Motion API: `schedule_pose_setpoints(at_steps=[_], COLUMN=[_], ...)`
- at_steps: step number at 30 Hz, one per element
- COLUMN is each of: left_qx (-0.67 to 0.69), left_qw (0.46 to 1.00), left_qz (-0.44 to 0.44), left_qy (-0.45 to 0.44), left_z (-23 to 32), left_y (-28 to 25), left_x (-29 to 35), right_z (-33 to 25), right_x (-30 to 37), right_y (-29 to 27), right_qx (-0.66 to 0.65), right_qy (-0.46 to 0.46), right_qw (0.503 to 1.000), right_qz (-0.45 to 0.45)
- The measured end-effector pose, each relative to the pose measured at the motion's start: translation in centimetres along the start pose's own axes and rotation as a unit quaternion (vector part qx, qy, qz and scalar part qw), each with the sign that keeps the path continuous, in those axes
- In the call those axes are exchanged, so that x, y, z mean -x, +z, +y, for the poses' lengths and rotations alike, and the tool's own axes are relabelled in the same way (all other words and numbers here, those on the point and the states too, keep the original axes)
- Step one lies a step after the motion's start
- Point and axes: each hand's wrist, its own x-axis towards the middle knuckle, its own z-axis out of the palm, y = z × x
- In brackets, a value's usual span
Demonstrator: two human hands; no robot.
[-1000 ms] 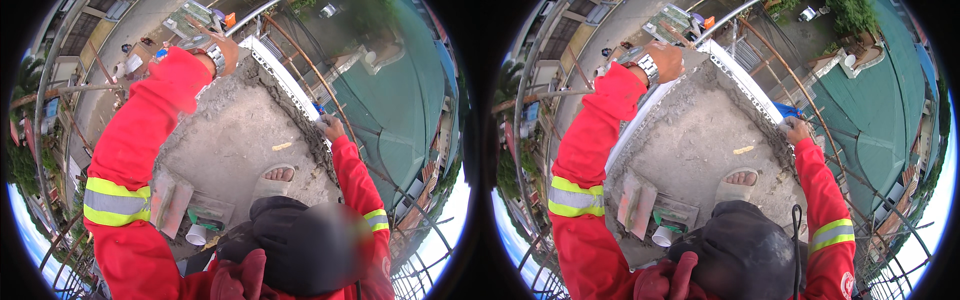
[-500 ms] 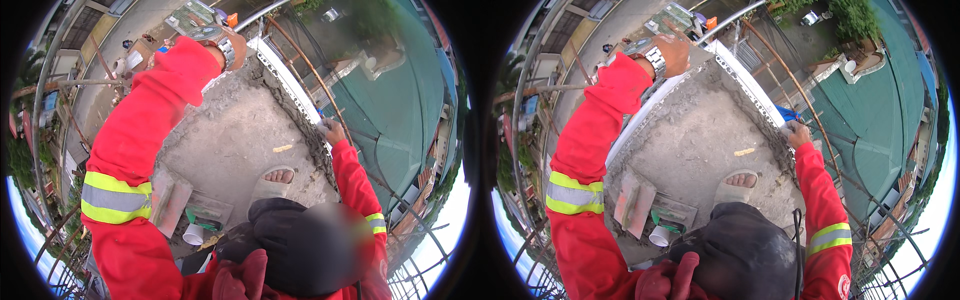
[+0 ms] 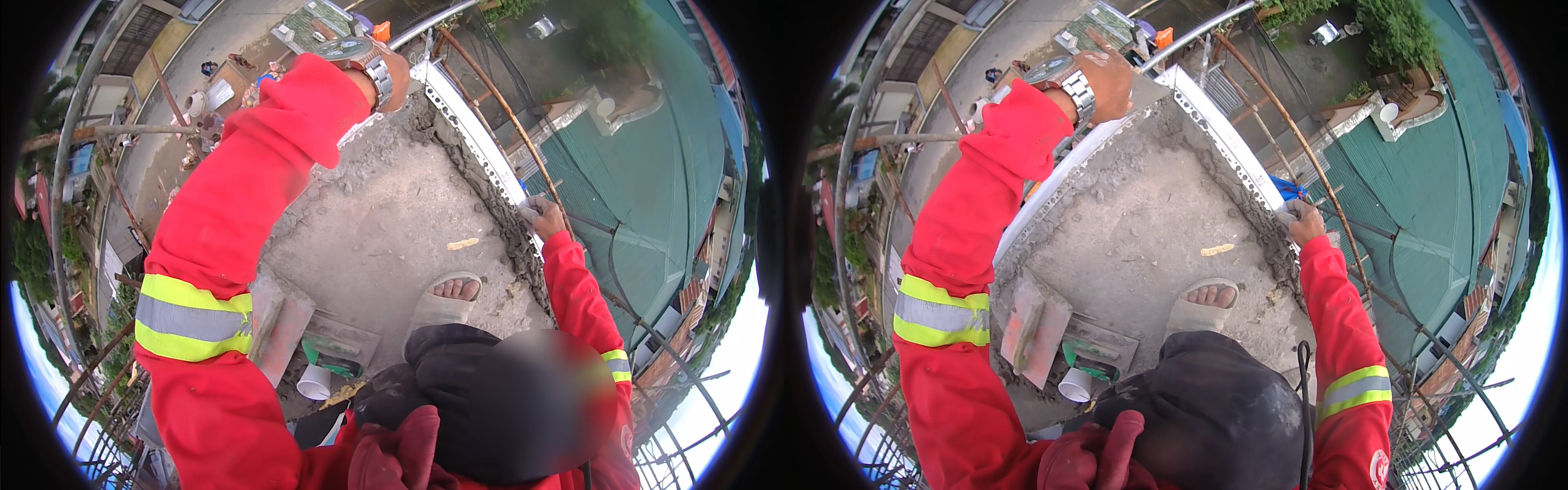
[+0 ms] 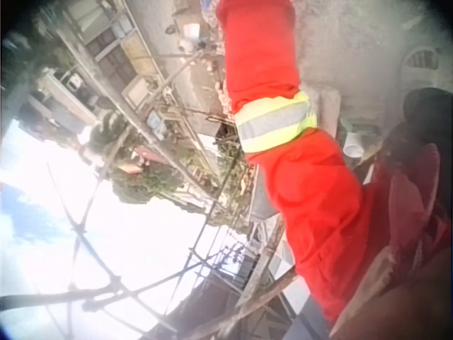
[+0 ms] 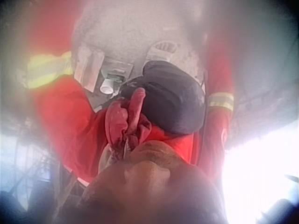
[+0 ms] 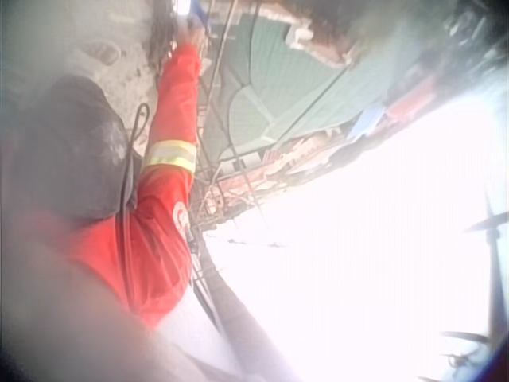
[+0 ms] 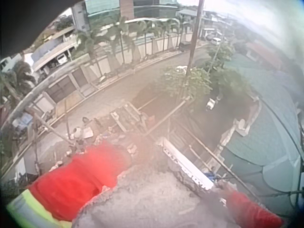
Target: The person applies wet cement along a white perforated strip on a rooftop edge using a trowel. They repeatedly scoop cement, spread it along the strip, and smooth the surface with the trowel and hand.
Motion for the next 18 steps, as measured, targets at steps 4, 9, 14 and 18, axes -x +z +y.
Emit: schedule_pose_setpoints(at_steps=[4,9,14,18], left_qx=[-0.017,0.007,0.025,-0.009], left_qw=[1.0,0.999,0.999,1.0], left_qz=[-0.011,-0.021,0.0,0.011], left_qy=[0.022,0.039,-0.022,0.002], left_z=[0.2,0.2,0.2,0.3], left_y=[0.2,0.1,-0.2,-0.1], left_x=[-0.4,0.3,-0.3,-0.7], right_z=[0.1,0.0,-0.1,-0.1], right_x=[-0.1,0.0,0.2,0.1], right_y=[0.0,0.0,0.1,0.2], right_qx=[0.005,-0.004,-0.01,-0.009], right_qy=[-0.004,0.006,0.01,-0.01], right_qw=[1.0,1.0,1.0,1.0], right_qz=[0.006,0.005,0.009,0.013])
